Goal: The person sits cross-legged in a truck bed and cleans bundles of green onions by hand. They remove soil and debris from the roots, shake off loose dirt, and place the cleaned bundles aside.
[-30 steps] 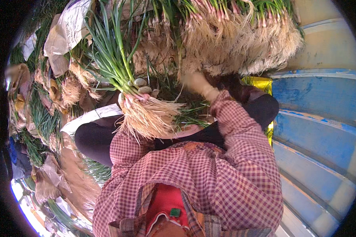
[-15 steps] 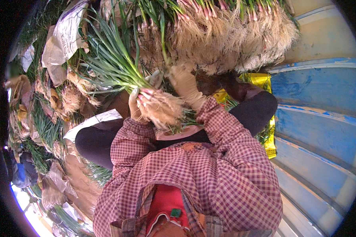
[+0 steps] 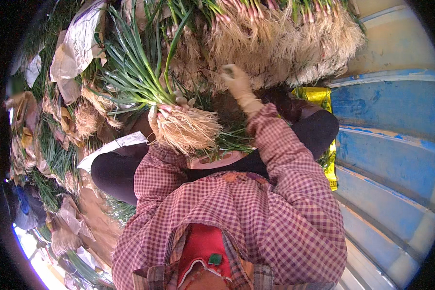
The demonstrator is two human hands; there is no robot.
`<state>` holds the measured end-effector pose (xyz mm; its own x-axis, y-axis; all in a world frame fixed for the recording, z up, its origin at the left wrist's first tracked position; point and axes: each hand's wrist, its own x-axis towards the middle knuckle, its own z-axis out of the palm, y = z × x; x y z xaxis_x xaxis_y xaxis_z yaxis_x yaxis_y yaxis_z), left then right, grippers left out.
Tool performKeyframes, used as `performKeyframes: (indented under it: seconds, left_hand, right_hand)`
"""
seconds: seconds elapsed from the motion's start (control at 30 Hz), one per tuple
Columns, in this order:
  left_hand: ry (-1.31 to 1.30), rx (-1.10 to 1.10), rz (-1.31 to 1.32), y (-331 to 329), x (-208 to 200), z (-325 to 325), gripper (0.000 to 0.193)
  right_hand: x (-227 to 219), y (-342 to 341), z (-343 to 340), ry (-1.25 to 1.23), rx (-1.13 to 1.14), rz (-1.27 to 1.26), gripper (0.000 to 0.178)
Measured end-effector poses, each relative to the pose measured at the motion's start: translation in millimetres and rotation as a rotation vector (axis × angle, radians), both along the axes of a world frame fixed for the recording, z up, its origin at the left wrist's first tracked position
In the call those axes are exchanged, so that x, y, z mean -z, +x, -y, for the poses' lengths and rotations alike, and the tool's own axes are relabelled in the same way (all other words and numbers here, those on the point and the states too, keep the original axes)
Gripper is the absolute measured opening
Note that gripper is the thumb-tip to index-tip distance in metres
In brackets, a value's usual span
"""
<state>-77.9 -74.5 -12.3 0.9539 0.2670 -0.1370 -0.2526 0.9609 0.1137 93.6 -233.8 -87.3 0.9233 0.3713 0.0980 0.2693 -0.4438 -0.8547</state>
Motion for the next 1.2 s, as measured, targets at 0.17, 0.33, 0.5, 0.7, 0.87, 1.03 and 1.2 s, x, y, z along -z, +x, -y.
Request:
performKeyframes:
  seconds: [0.17,0.33,0.5,0.7,0.87,1.03,1.2]
  left_hand:
    - [-0.059,0.18,0.323,4,23,-11,0.06]
    - [0.007,0.021,0.13,-7,-9,-7,0.063]
    - [0.33,0.163,-0.14,-4,11,-5,0.041]
    - [0.243,0.141,-0.087,-2,-10,2,0.056]
    - [0.256,0.218,-0.164,-10,12,-6,0.054]
    - [0.367,0.27,-0.199,-13,22,-12,0.044]
    - [0.081,0.173,-0.159,-12,30,0,0.045]
  right_hand:
    - [9,11,-59,-0.106,0.053,-0.36,0.031]
    - [-47,-27,-33,-0.066,-0.042,-0.25,0.023]
    - [-57,-82,1,0.05,-0.391,0.377,0.021]
    - [-13,-23,22,-0.171,-0.11,-0.192,0.016]
    - [-99,-25,-46,0.124,-0.352,-0.571,0.046]
    - [-67,-16,-74,0.109,-0.431,-0.458,0.051]
    - [-55,-48,-61,0.861,-0.135,-1.224,0.02]
